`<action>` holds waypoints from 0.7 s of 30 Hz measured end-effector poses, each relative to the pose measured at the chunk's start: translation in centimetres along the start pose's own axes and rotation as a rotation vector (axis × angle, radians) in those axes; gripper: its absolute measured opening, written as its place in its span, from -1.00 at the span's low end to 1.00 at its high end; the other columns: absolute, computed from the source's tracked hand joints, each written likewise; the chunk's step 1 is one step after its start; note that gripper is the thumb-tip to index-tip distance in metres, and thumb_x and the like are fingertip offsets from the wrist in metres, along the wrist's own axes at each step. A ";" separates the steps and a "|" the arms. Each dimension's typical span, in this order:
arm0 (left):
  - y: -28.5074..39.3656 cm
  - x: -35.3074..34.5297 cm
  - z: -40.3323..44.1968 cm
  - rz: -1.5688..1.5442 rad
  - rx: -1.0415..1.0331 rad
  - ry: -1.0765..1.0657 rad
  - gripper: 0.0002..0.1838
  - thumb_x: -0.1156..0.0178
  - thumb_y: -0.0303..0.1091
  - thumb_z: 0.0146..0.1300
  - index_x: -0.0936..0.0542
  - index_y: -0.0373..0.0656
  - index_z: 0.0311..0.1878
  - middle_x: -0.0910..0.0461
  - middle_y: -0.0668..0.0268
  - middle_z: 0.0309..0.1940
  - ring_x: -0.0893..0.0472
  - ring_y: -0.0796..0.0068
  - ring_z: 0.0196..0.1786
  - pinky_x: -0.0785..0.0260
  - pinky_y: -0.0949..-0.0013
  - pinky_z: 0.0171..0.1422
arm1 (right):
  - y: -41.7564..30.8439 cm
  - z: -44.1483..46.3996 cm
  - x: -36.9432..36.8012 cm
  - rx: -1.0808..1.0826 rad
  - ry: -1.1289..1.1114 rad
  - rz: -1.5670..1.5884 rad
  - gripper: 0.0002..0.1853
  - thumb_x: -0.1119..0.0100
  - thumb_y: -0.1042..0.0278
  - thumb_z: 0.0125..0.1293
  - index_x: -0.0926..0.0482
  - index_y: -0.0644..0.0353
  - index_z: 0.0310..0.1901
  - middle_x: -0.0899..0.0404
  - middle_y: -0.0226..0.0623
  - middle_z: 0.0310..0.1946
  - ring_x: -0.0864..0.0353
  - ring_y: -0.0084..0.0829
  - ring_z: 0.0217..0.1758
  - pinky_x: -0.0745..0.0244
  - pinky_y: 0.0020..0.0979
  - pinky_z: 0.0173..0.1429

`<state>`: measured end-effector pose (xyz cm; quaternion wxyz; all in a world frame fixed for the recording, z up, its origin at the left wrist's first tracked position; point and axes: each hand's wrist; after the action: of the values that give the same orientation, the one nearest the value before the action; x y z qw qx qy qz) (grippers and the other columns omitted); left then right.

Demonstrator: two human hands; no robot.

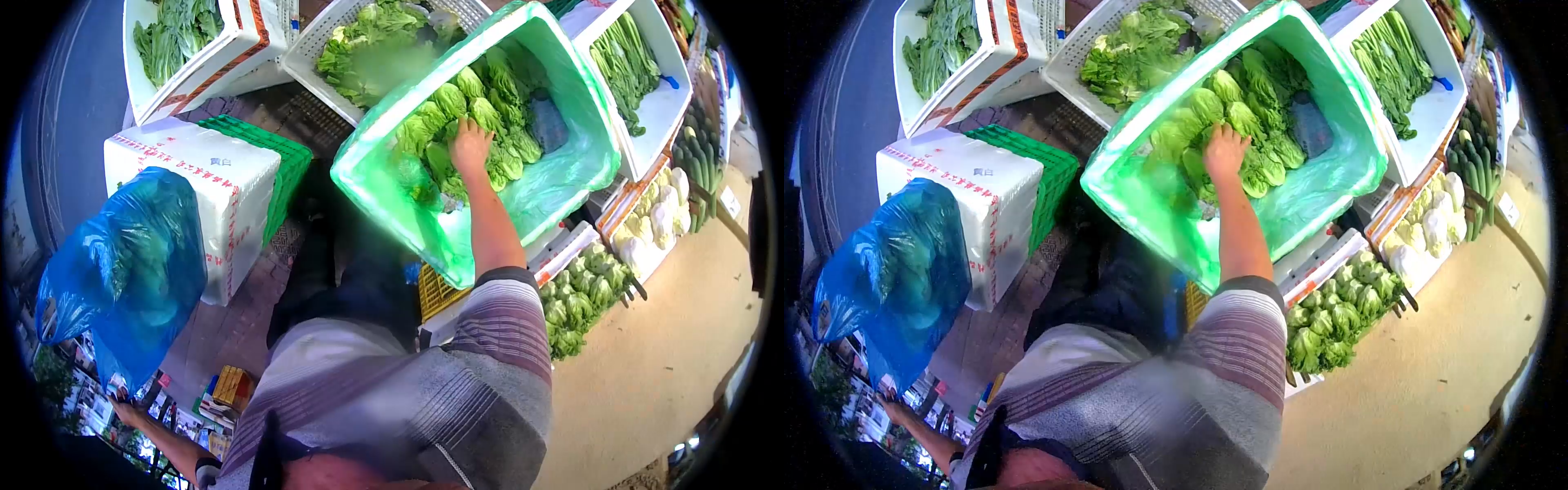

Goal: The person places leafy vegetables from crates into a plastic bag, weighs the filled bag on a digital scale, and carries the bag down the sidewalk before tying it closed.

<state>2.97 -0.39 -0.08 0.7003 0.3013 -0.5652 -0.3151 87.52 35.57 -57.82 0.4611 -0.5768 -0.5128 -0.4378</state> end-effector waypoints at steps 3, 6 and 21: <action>0.8 -1.0 -2.6 -0.015 0.000 0.021 -0.49 -0.14 -0.10 0.44 -0.48 -0.21 0.32 -0.62 0.23 -0.17 -0.62 0.29 -0.12 -0.42 0.14 0.13 | -0.3 0.1 -1.6 -0.050 -0.044 -0.110 -0.44 -0.35 0.15 0.14 -0.50 0.11 0.18 -0.55 -0.17 0.05 -0.50 -0.06 0.14 -0.15 0.24 0.42; 3.1 -2.7 -6.5 0.007 0.022 0.061 -0.54 -0.10 -0.11 0.47 -0.52 -0.20 0.28 -0.63 0.28 -0.20 -0.62 0.32 -0.14 -0.36 0.13 0.15 | -0.4 -0.3 -1.7 -0.095 -0.035 -0.113 -0.44 -0.38 0.17 0.12 -0.48 0.12 0.17 -0.54 -0.19 -0.03 -0.50 -0.07 0.10 -0.15 0.23 0.43; -1.8 0.9 2.5 -0.086 0.136 -0.014 -0.63 -0.05 -0.01 0.48 -0.59 -0.11 0.00 -0.66 0.39 -0.24 -0.61 0.42 -0.11 -0.25 0.12 0.14 | 4.2 -9.4 3.4 -0.152 0.286 0.425 -0.40 -0.42 0.45 0.03 -0.41 0.25 0.14 -0.48 -0.04 0.10 -0.42 0.03 0.22 -0.20 0.12 0.43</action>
<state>0.53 -2.34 -0.47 0.6600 0.3700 -0.5768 -0.3079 91.75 26.80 -53.06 0.5656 -0.6369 -0.2756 -0.4456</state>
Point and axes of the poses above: each hand's wrist, its own z-axis towards the middle knuckle, its own x-axis out of the back of the hand, y = z × x
